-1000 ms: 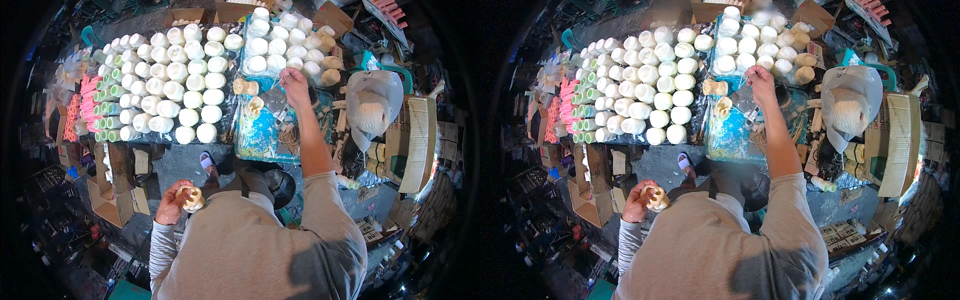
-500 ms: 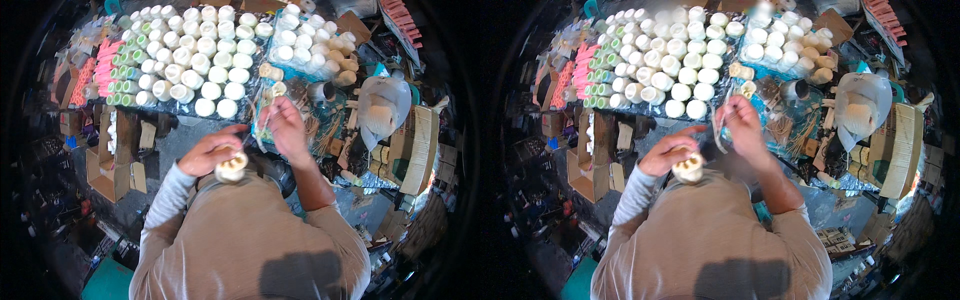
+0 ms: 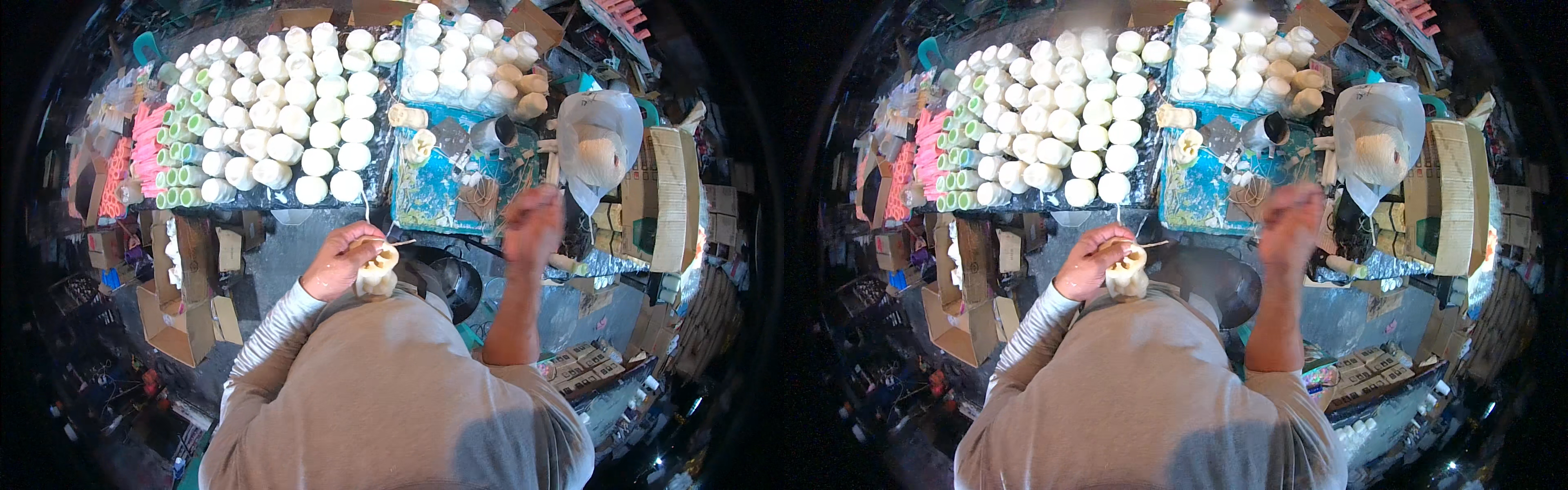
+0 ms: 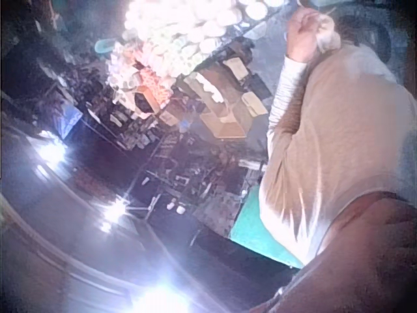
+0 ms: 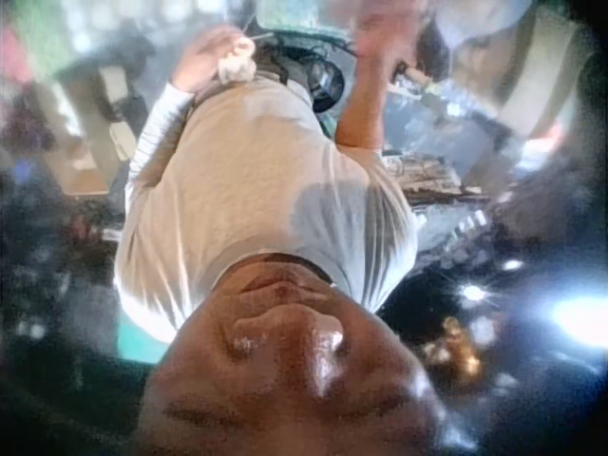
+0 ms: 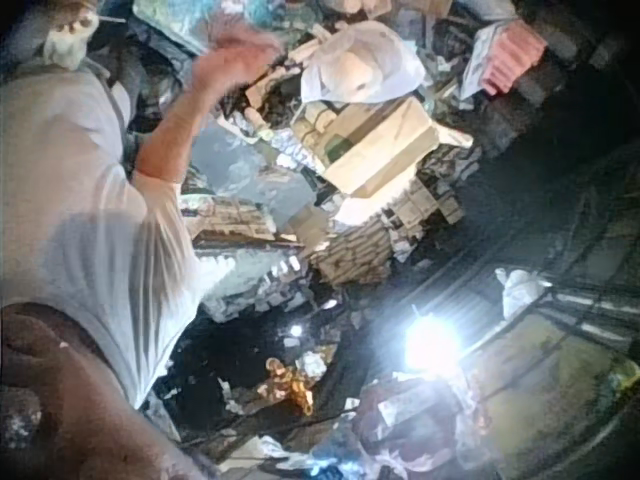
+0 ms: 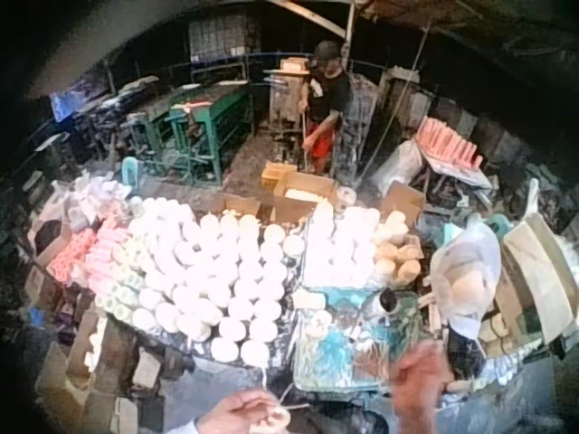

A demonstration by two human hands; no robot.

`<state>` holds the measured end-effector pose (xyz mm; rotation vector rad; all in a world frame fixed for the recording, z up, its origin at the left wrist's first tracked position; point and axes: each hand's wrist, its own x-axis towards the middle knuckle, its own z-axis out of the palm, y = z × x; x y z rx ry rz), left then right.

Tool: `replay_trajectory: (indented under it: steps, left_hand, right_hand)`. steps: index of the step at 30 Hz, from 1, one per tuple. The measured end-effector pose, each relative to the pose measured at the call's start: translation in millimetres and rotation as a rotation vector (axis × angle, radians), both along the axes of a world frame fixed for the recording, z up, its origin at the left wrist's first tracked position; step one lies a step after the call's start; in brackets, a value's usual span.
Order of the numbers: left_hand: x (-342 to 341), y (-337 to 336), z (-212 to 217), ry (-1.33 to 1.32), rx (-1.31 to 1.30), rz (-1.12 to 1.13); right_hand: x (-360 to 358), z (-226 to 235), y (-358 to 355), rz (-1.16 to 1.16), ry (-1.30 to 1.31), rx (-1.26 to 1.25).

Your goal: The person assembles small cylindrical candles by inserting wicks into their centers. They repeatedly pick up candles, insert wicks, and place the finished items on a nearby tray. The workspace is cluttered with stacks of candles and packaging materials.

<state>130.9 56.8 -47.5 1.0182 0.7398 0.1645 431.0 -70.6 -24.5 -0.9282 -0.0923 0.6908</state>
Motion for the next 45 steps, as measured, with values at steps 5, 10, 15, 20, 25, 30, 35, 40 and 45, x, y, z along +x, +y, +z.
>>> replay_trajectory:
  steps: [5,10,15,20,25,30,35,40,45]
  left_hand:
    - [16,9,13,0.013,0.225,-0.214]
    - [38,17,2,0.024,0.338,-0.479]
    - [17,13,2,-0.030,0.162,-0.254]
    - [3,14,6,0.016,0.135,-0.236]
    - [-3,13,13,0.019,0.089,-0.184]
    - [-7,11,17,-0.009,0.165,-0.178]
    - [-13,3,16,-0.038,0.293,-0.104]
    - [-28,0,15,-0.036,0.537,-0.051]
    - [-41,-1,20,-0.054,0.641,0.047]
  right_hand:
    - [-11,3,17,0.579,-0.356,-0.612]
    - [-68,-70,60,1.014,-0.172,-0.437]
    - [-28,-119,47,0.686,-0.574,-0.716]
    - [-14,-126,29,0.453,-1.318,-1.162]
    - [-102,-51,11,0.852,-0.424,-0.295]
    - [-133,0,21,0.763,-0.595,-0.429]
    - [-135,12,25,0.683,-0.975,-0.406]
    - [-149,19,25,0.797,-0.843,-0.471]
    - [-162,31,38,0.816,-0.915,-0.511]
